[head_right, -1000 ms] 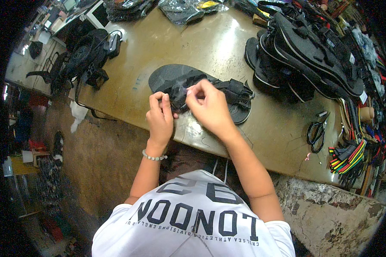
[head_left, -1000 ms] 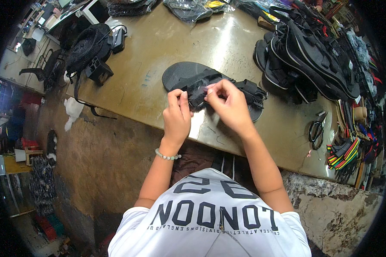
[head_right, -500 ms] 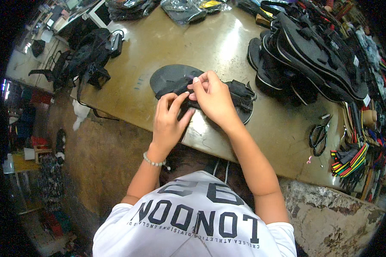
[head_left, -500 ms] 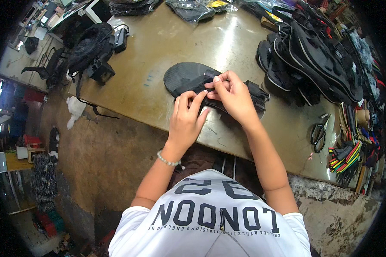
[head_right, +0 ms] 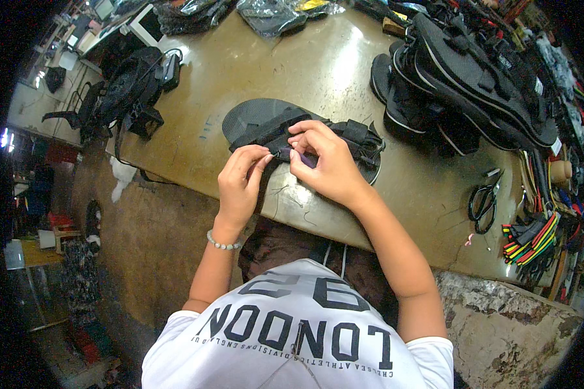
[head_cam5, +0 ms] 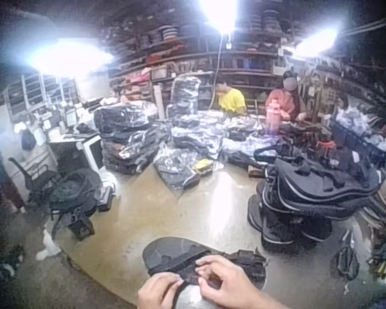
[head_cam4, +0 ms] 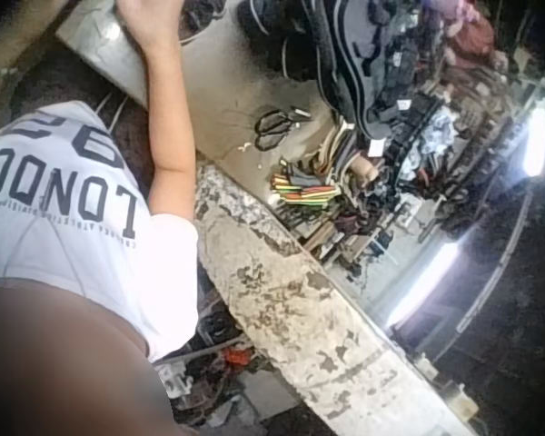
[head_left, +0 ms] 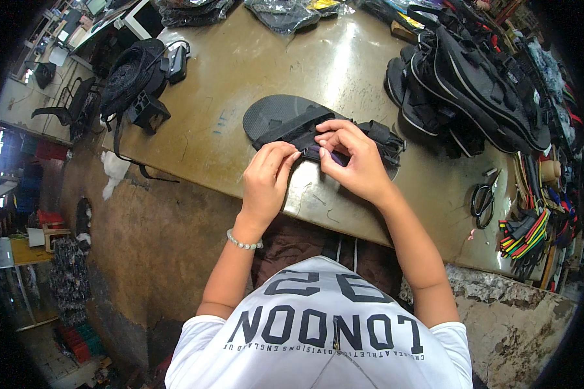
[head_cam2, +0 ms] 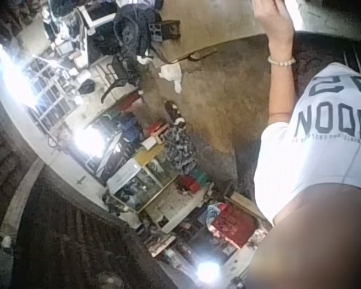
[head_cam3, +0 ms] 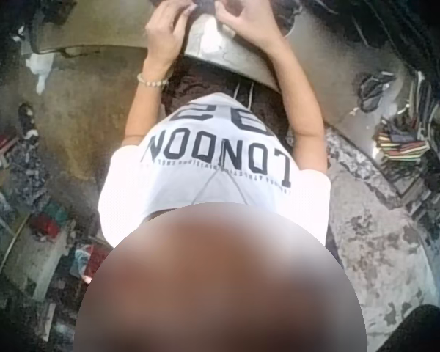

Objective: The person assembles black sandals by threading straps through buckles and securing them. They handle multiple sandals one at a time, adjusting and tightening the straps, then placing finished units into a pile on the table.

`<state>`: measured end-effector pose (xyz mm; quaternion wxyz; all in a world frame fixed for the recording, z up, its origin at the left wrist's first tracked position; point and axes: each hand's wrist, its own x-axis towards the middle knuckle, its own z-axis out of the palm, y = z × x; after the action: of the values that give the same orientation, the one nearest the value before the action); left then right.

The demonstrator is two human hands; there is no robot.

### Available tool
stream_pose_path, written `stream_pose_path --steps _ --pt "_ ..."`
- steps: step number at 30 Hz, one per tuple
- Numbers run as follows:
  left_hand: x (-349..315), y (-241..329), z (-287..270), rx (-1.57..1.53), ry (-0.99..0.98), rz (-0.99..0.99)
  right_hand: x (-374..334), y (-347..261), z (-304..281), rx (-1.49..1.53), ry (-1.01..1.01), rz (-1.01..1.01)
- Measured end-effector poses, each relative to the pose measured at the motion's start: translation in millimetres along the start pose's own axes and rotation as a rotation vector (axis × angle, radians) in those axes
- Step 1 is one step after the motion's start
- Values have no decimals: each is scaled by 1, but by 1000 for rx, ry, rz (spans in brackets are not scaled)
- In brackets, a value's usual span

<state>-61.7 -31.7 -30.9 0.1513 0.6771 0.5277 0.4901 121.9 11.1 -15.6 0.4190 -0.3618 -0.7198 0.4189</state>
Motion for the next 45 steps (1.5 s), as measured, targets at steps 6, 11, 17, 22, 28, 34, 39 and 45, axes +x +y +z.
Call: stream_pose_path --steps 6,11,17,22,28,34,39,45 --pt "1 2 1 -10 12 -32 -2 1 6 -67 41 -42" --pt "1 1 1 -7 19 -16 -2 0 11 -129 68 -95" --pt "0 -2 1 12 34 7 -1 0 12 -133 69 -56" --pt "0 -5 2 -18 40 -14 1 2 18 -143 136 -78" --pt "-3 -4 7 -253 146 -178 3 1 18 -93 166 -66" --pt "-12 1 -3 -143 87 -181 1 -6 13 -78 91 83" --pt "-11 4 -3 107 31 -8 1 -5 16 -101 100 58" --pt "-8 5 4 164 38 37 -2 1 19 -113 147 -56"
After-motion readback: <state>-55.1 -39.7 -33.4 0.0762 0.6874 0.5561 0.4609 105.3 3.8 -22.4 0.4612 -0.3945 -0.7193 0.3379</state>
